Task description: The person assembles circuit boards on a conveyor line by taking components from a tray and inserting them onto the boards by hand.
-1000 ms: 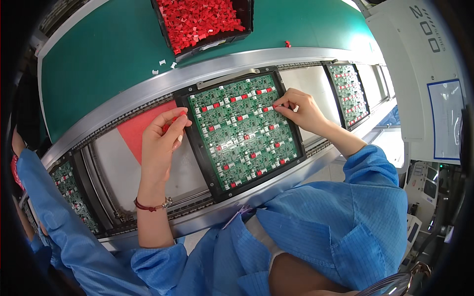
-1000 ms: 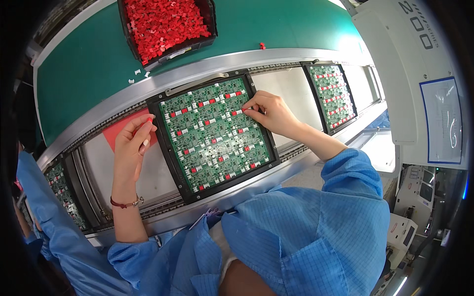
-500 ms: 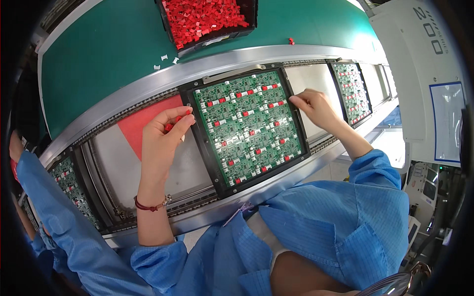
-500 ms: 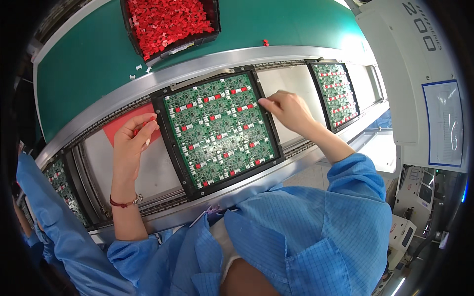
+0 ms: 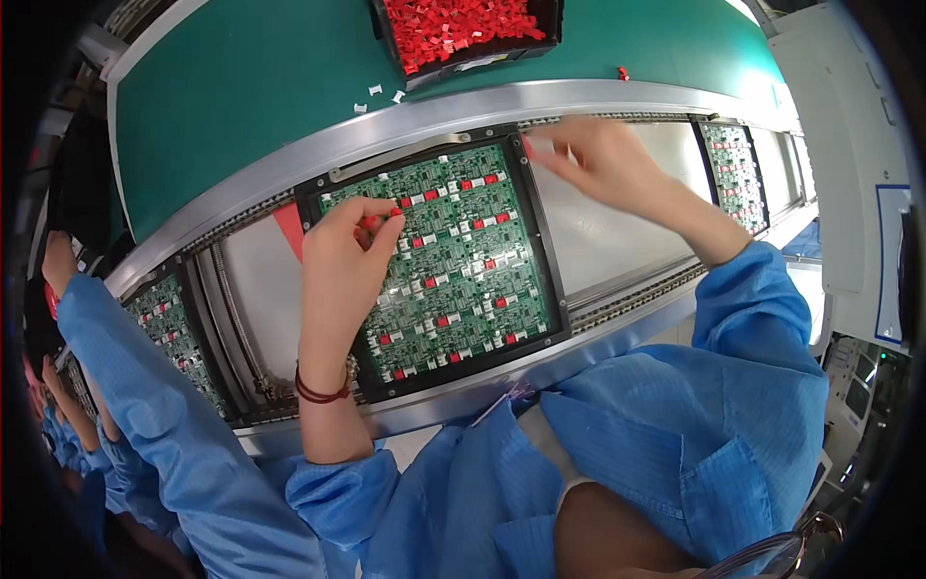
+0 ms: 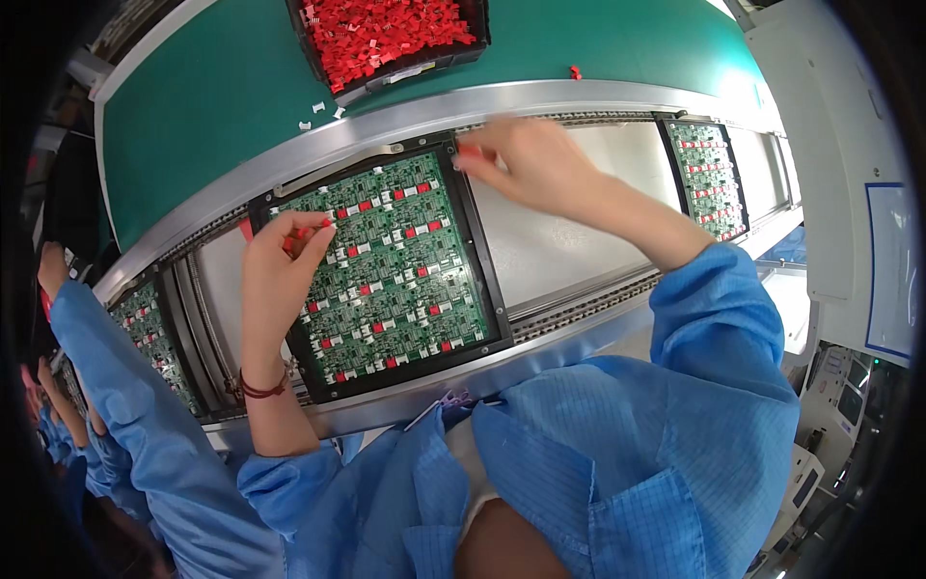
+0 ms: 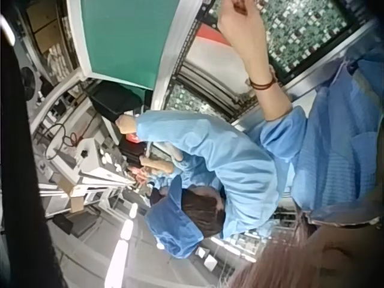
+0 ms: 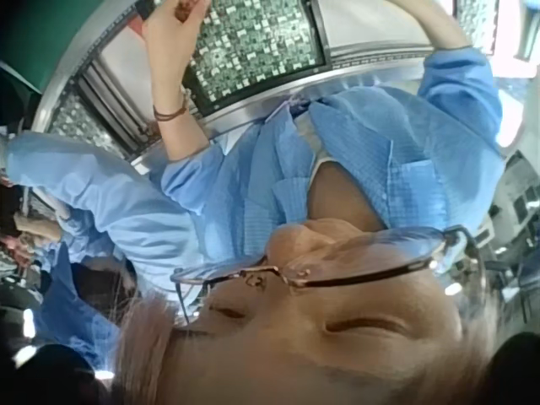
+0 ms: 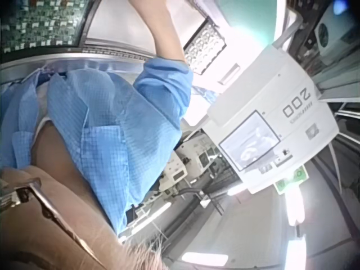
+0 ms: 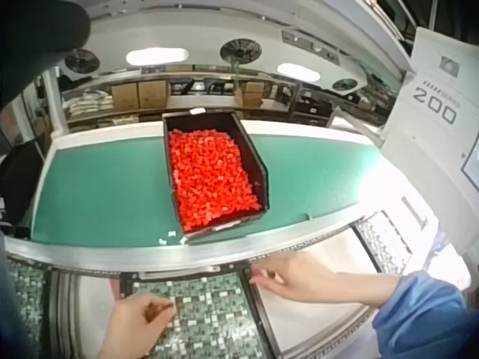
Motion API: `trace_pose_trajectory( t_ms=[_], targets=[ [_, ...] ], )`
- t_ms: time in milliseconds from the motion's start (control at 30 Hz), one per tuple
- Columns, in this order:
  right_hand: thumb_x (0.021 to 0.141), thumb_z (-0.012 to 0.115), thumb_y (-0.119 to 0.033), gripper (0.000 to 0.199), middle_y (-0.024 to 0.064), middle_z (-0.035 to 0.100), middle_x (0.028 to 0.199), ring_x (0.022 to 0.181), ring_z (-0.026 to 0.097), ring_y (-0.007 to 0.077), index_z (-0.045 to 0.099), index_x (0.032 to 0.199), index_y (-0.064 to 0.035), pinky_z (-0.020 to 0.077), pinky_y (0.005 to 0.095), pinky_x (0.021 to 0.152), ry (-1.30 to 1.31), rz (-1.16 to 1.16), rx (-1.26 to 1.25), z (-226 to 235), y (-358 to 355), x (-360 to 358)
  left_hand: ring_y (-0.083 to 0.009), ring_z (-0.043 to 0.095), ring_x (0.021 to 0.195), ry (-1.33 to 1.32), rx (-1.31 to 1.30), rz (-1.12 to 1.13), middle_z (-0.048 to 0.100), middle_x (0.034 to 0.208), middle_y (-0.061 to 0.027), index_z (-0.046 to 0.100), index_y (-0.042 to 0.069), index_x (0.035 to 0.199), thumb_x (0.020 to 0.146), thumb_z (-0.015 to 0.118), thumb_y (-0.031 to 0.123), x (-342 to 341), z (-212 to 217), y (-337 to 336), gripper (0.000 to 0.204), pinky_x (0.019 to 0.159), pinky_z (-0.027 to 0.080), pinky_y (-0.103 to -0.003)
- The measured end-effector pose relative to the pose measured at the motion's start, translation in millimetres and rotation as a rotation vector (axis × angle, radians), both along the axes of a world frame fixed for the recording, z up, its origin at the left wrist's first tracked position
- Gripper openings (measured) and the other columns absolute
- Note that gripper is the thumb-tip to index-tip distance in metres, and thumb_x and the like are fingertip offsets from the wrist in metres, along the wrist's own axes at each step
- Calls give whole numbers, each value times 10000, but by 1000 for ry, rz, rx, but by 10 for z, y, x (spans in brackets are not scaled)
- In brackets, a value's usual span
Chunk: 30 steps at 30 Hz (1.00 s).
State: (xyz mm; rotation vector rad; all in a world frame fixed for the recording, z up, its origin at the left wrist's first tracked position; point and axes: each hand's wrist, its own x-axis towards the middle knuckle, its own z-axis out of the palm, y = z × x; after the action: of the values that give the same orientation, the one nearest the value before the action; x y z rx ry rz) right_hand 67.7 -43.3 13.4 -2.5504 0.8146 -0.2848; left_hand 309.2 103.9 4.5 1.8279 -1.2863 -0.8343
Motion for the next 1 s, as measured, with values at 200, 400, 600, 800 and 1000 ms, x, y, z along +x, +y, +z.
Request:
trace_pose_trajectory(
  t_ms=[200, 400, 600, 800, 1000],
  targets=[
    [835, 597, -149, 153, 63, 605, 742, 631, 574, 187, 643, 953, -63, 468, 284, 587, -393, 116, -698, 170, -480, 706, -180, 505, 540, -245, -16, -74, 546, 658, -86, 615, 7, 834, 745, 631, 43, 43, 10, 64, 98, 524, 415, -292],
    [810, 536, -117, 192, 132, 605, 925, 883, 591, 258, 626, 956, -30, 499, 354, 729, -107, -67, -744, -50, -792, 988, -236, 565, 606, -292, 48, -161, 569, 713, -105, 629, 28, 827, 738, 609, 35, 168, 19, 113, 92, 560, 448, -328],
    [776, 572, -114, 170, 159, 576, 849, 838, 570, 310, 632, 888, 0, 469, 371, 755, -54, 39, -506, 194, -815, 1010, -297, 589, 719, -428, 24, -149, 594, 784, -109, 637, 45, 814, 750, 577, 66, 123, -35, 155, 91, 638, 486, -395],
    [773, 572, -113, 148, 149, 577, 819, 808, 572, 310, 628, 846, 4, 469, 378, 729, -107, 6, -485, 239, -692, 1072, -286, 595, 726, -525, -2, -176, 590, 785, -104, 621, 37, 799, 751, 574, 54, 83, -49, 172, 70, 625, 495, -385],
    [775, 577, -117, 128, 156, 593, 785, 741, 588, 327, 612, 798, 4, 473, 393, 683, -170, -30, -490, 196, -727, 1096, -285, 599, 730, -547, -37, -182, 592, 783, -101, 594, 32, 796, 754, 580, 56, 76, -66, 179, 51, 610, 497, -377]
  ],
)
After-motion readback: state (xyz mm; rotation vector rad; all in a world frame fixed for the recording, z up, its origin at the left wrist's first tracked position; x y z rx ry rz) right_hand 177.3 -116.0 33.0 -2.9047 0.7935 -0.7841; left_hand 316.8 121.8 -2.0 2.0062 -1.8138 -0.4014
